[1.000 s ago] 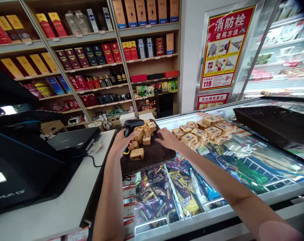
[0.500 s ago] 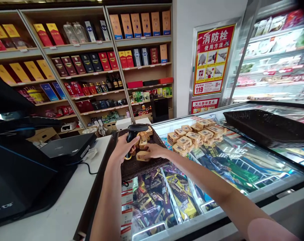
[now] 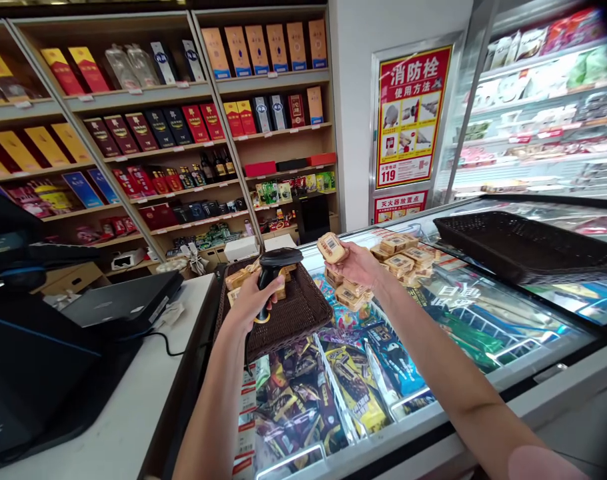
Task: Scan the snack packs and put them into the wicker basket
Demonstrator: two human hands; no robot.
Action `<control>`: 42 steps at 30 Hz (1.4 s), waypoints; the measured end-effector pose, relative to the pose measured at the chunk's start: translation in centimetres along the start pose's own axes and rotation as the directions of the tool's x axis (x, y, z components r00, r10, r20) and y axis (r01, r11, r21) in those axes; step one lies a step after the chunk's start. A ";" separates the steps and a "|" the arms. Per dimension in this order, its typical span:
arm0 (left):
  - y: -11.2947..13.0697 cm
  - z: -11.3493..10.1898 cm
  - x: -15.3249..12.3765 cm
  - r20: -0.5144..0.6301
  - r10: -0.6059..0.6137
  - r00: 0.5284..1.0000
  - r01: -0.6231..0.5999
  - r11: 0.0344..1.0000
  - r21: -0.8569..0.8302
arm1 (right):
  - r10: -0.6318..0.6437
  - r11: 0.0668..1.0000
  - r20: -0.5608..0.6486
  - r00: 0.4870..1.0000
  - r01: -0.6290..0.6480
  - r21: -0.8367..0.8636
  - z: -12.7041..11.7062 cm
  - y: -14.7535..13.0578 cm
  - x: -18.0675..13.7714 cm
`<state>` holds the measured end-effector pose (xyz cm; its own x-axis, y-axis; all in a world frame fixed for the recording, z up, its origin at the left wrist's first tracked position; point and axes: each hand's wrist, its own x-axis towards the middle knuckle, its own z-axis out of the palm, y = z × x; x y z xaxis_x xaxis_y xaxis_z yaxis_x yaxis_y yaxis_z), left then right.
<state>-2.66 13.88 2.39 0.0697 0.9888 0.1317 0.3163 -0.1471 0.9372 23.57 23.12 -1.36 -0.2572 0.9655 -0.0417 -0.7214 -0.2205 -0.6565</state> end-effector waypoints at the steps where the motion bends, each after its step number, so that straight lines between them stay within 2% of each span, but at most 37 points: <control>1: 0.0 0.3 0.0 0.016 0.004 1.000 -0.004 1.000 0.007 | 0.017 1.000 -0.003 1.000 -0.017 -0.024 0.1 0.2 0.1; 4: 0.1 1.2 -0.2 0.030 0.016 0.999 -0.017 1.000 0.023 | 0.047 0.995 -0.031 0.998 -0.049 -0.086 0.3 1.1 0.4; 11: 0.4 1.5 -0.5 -0.060 0.092 0.994 -0.090 0.995 0.039 | 0.071 0.988 -0.017 0.997 -0.073 -0.139 0.4 3.0 1.1; 15: 0.1 1.4 -0.3 -0.046 0.096 0.994 -0.093 0.993 0.067 | -0.046 0.976 0.035 0.998 0.052 -0.212 -0.1 3.3 1.4; 17: 0.0 1.3 -0.2 -0.039 0.086 0.995 -0.084 0.994 0.066 | -0.168 0.905 -0.006 0.986 0.152 -0.398 -0.9 2.8 1.8; 19: 0.0 1.1 -0.1 -0.036 0.083 0.996 -0.080 0.995 0.057 | -0.324 0.756 -0.095 0.941 0.197 -0.624 -2.5 1.5 2.2; 21: 0.0 0.8 0.0 -0.044 0.090 0.995 -0.088 0.995 0.043 | -0.473 0.622 -0.193 0.860 0.171 -0.764 -4.6 -0.6 2.3; 24: 0.0 0.3 0.1 -0.056 0.083 0.995 -0.081 0.996 0.033 | -0.623 0.549 -0.309 0.719 0.119 -0.827 -8.5 -4.5 1.5; 26: 0.0 0.0 0.3 -0.066 0.067 0.996 -0.064 0.997 0.040 | -0.670 0.526 -0.359 0.650 0.075 -0.847 -11.2 -6.7 0.7; 28: -0.1 -0.2 0.5 -0.079 0.057 0.995 -0.054 0.998 0.043 | -0.687 0.535 -0.396 0.609 0.055 -0.843 -13.7 -8.2 0.1; 31: -0.1 -0.3 0.6 -0.088 0.048 0.995 -0.046 0.998 0.032 | -0.701 0.588 -0.415 0.580 0.140 -0.797 -16.7 -8.7 0.1; 33: 0.0 -0.3 0.6 -0.091 0.038 0.995 -0.036 0.999 0.024 | -0.702 0.612 -0.400 0.590 0.211 -0.762 -17.8 -8.4 0.4; 35: 0.0 -0.5 0.6 -0.090 0.031 0.995 -0.030 0.999 0.017 | -0.704 0.607 -0.370 0.607 0.243 -0.756 -18.2 -7.9 0.7; 38: 0.0 -1.1 0.5 -0.101 0.029 0.994 -0.028 1.000 0.014 | -0.773 0.519 -0.322 0.547 0.252 -0.817 -17.0 -7.3 0.9; 40: -0.2 -1.9 0.6 -0.128 0.034 0.991 -0.031 0.999 0.022 | -0.823 0.430 -0.268 0.500 0.243 -0.870 -15.0 -6.5 1.1; 42: -0.7 -2.9 0.7 -0.174 0.035 0.984 -0.024 0.998 0.062 | -0.844 0.306 -0.152 0.515 0.229 -0.924 -12.1 -4.9 1.5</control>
<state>-5.58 14.76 2.75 -0.0854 0.9721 0.2183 0.3727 -0.1720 0.9119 34.50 27.29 -7.29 0.5741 0.7040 0.4181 0.3147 0.2817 -0.9064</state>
